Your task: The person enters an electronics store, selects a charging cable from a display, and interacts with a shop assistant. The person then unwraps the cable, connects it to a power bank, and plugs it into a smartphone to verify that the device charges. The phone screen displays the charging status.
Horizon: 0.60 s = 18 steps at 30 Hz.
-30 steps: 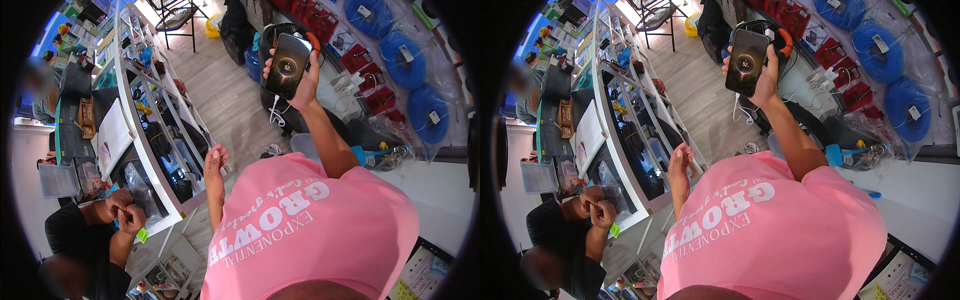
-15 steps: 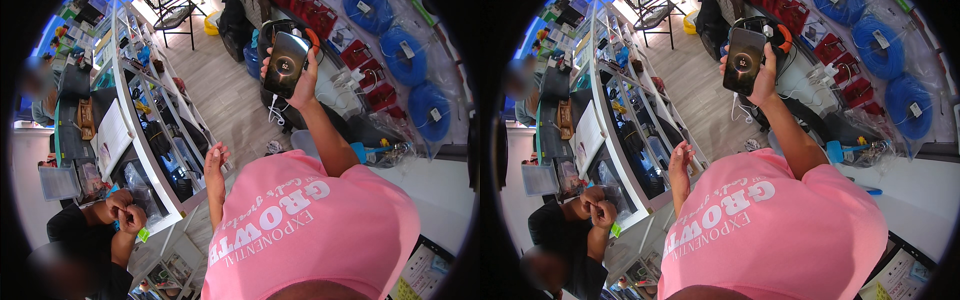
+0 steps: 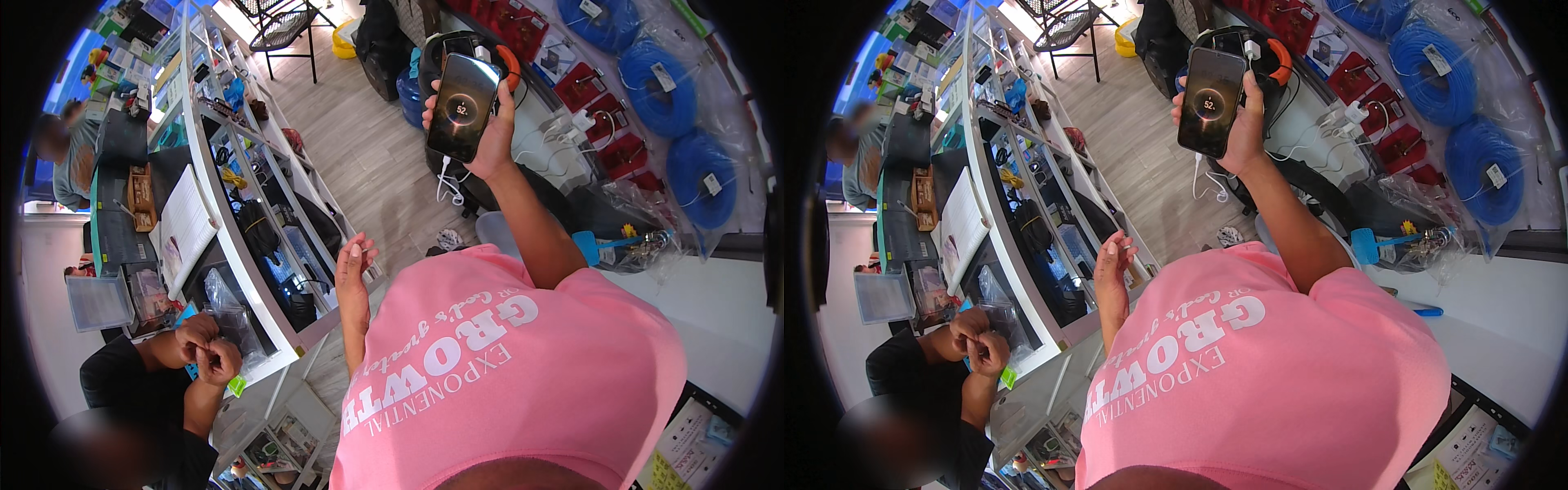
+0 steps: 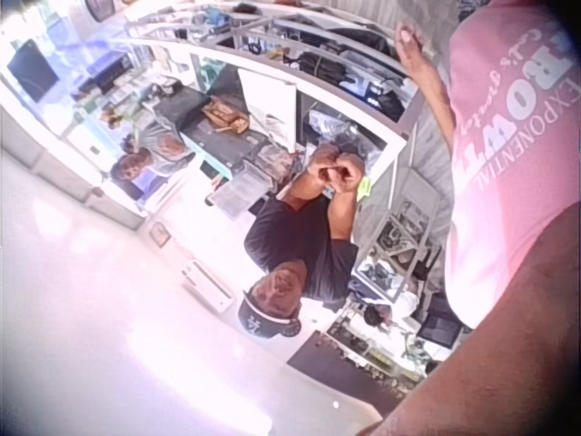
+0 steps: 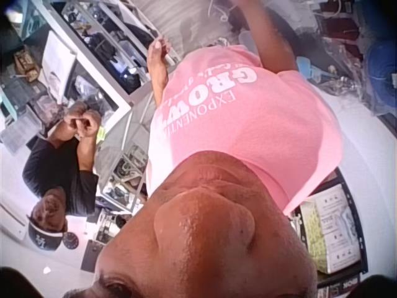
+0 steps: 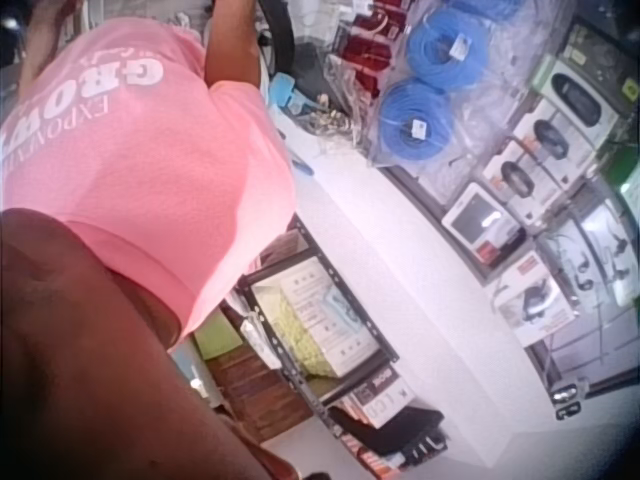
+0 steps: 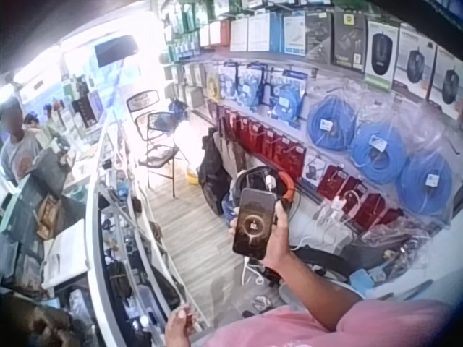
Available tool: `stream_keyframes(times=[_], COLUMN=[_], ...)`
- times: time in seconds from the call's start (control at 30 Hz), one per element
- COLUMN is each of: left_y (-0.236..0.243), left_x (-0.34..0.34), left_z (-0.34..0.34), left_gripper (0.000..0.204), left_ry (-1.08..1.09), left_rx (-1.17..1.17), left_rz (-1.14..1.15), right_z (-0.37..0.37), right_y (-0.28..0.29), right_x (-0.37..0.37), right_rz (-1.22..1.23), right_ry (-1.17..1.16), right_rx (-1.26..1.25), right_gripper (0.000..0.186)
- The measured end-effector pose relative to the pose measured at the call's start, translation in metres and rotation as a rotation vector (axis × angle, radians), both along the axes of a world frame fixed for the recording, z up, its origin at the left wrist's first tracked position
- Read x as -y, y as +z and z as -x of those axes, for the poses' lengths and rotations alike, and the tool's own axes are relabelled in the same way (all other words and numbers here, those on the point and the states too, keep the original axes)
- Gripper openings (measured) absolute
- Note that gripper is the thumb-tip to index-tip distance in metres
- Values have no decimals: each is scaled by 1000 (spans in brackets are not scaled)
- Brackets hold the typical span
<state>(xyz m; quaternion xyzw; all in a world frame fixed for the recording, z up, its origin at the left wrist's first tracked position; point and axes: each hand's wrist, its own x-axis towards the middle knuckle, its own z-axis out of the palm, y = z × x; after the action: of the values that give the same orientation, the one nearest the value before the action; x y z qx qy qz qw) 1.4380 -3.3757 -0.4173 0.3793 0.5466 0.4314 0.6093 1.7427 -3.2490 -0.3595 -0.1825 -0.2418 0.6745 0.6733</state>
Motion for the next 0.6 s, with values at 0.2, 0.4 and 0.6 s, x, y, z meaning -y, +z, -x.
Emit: stream_keyframes(times=[0.2, 0.4, 0.6], left_y=[0, -2, 0], left_x=[2, 3, 2], left_z=[-1, 0, -1], left_gripper=[52, 49, 48], left_ry=[4, 3, -12], left_rx=[3, 18, 8], left_rz=[3, 6, 5], right_z=[0, -1, 0], right_y=[1, 1, 5], right_x=[1, 4, 5], right_rz=[21, 18, 41], right_ry=[-2, 3, -10], right_rx=[-7, -20, -10], right_gripper=[96, 94, 94])
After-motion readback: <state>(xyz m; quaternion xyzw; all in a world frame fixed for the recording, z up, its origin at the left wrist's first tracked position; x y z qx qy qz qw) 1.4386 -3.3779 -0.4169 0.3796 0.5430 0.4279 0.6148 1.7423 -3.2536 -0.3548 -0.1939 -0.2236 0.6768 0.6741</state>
